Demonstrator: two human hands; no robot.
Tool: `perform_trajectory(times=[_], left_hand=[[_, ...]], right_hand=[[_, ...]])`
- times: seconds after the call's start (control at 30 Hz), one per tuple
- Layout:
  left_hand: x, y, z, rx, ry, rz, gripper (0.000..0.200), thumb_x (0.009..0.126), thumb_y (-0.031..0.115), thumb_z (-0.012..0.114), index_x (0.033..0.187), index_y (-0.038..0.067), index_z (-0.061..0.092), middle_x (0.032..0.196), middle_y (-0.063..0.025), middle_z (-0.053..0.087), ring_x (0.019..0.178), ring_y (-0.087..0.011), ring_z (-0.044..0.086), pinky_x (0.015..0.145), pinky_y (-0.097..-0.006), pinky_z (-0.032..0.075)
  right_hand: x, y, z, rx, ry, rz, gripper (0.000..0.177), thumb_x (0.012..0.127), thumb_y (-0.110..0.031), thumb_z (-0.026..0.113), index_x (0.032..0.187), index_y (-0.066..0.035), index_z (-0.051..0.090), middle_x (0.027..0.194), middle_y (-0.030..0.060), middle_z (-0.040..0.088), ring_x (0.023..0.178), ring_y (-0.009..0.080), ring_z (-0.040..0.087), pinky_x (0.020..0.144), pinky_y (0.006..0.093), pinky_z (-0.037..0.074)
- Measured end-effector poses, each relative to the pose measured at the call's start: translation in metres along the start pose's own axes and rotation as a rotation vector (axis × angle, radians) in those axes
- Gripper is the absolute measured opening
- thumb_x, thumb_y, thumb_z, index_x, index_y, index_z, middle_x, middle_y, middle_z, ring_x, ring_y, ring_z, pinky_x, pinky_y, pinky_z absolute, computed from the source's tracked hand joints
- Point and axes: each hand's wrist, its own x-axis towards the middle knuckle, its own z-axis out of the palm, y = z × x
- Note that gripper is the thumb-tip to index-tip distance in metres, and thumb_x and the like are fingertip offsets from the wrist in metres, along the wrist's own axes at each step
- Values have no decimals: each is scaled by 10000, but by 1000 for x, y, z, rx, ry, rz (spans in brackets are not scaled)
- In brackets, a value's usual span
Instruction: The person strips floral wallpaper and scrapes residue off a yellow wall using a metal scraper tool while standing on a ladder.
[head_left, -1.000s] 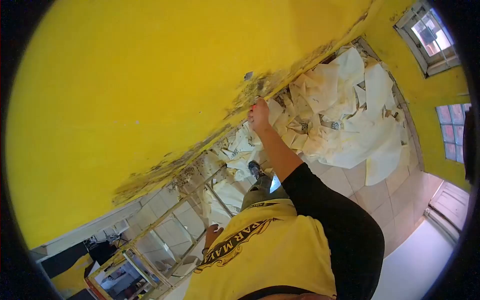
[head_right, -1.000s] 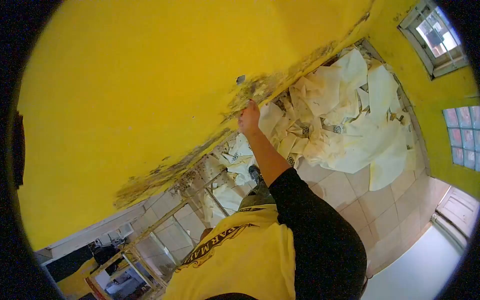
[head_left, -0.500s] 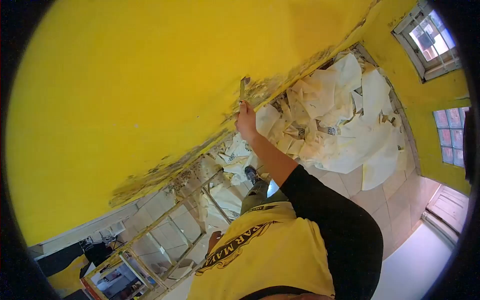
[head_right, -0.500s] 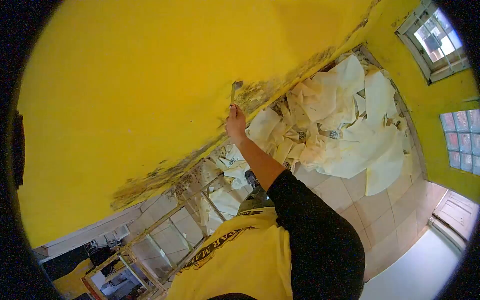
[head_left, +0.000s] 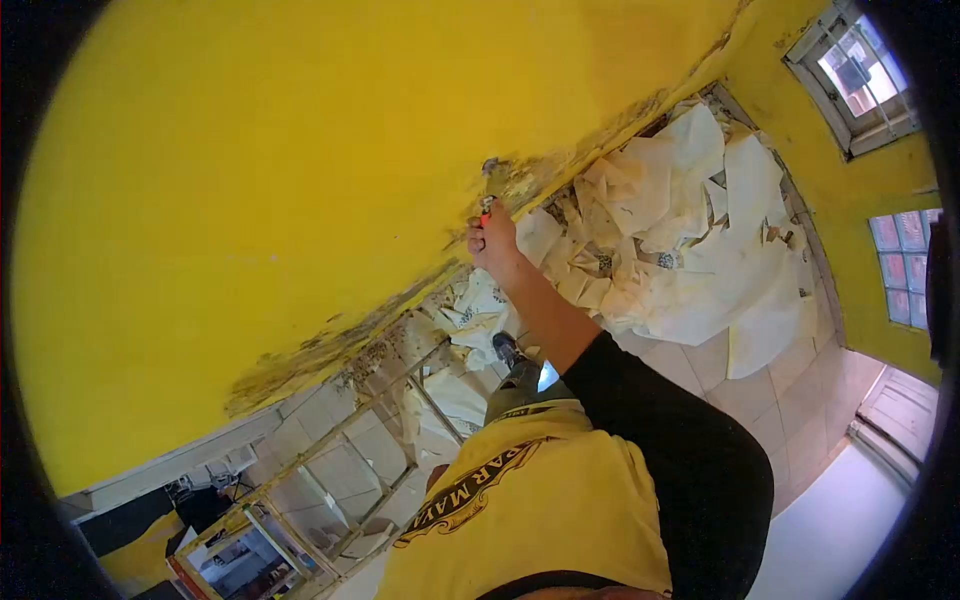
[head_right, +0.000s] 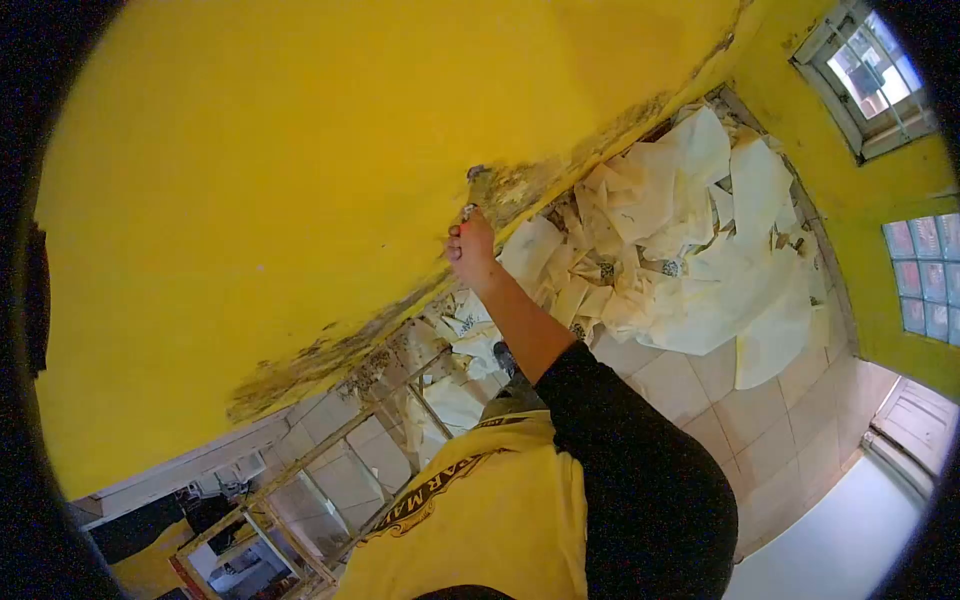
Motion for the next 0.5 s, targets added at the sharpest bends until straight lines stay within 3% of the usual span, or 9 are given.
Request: perform_trajectory(times=[0.1, 0.17, 0.37, 0.43, 0.47, 0.5], left_hand=[[4, 5, -5, 6, -5, 0, 476, 876, 303, 718, 1198, -20, 582, 1114, -193, 651, 986, -277, 659, 802, -378, 542], [7, 11, -12, 12, -5, 2, 483, 873, 309, 720, 1199, -21, 582, 1112, -194, 653, 990, -281, 659, 804, -379, 542], [24, 43, -40, 45, 8, 31, 505, 863, 327, 725, 1200, -22, 584, 1112, -203, 658, 1005, -296, 659, 815, -384, 541], [26, 62, -53, 98, 6, 103, 518, 855, 340, 727, 1201, -20, 587, 1128, -216, 656, 1022, -307, 659, 828, -392, 540], [23, 73, -58, 152, 10, 141, 522, 848, 344, 731, 1194, -20, 590, 1146, -225, 650, 1026, -314, 657, 841, -395, 538], [19, 72, -53, 125, 62, 78, 514, 850, 344, 727, 1188, -19, 593, 1134, -224, 653, 1024, -321, 659, 839, -399, 539]], right_hand=[[5, 3, -6, 139, 25, 88, 391, 1010, -568, 317, 1095, -209, 448, 653, 2, 430, 437, 114, 345, 379, 250, 268], [-16, 20, 18, -32, -80, 37, 416, 1009, -577, 300, 1100, -195, 439, 653, 5, 427, 435, 116, 343, 384, 257, 275], [-27, 9, -14, -354, 12, -123, 296, 1029, -444, 374, 1136, -177, 444, 661, 19, 421, 379, 125, 308, 351, 288, 257], [-4, 14, -19, -579, 17, -379, 365, 1028, -451, 371, 1116, -118, 491, 692, 53, 491, 344, 174, 347, 335, 325, 285], [8, 24, -21, -583, 19, -385, 365, 1028, -451, 371, 1116, -118, 491, 692, 53, 491, 344, 174, 347, 335, 325, 285], [25, 37, -20, -748, 102, -438, 429, 1032, -450, 362, 1099, -57, 519, 717, 104, 532, 496, 252, 452, 486, 397, 373]])
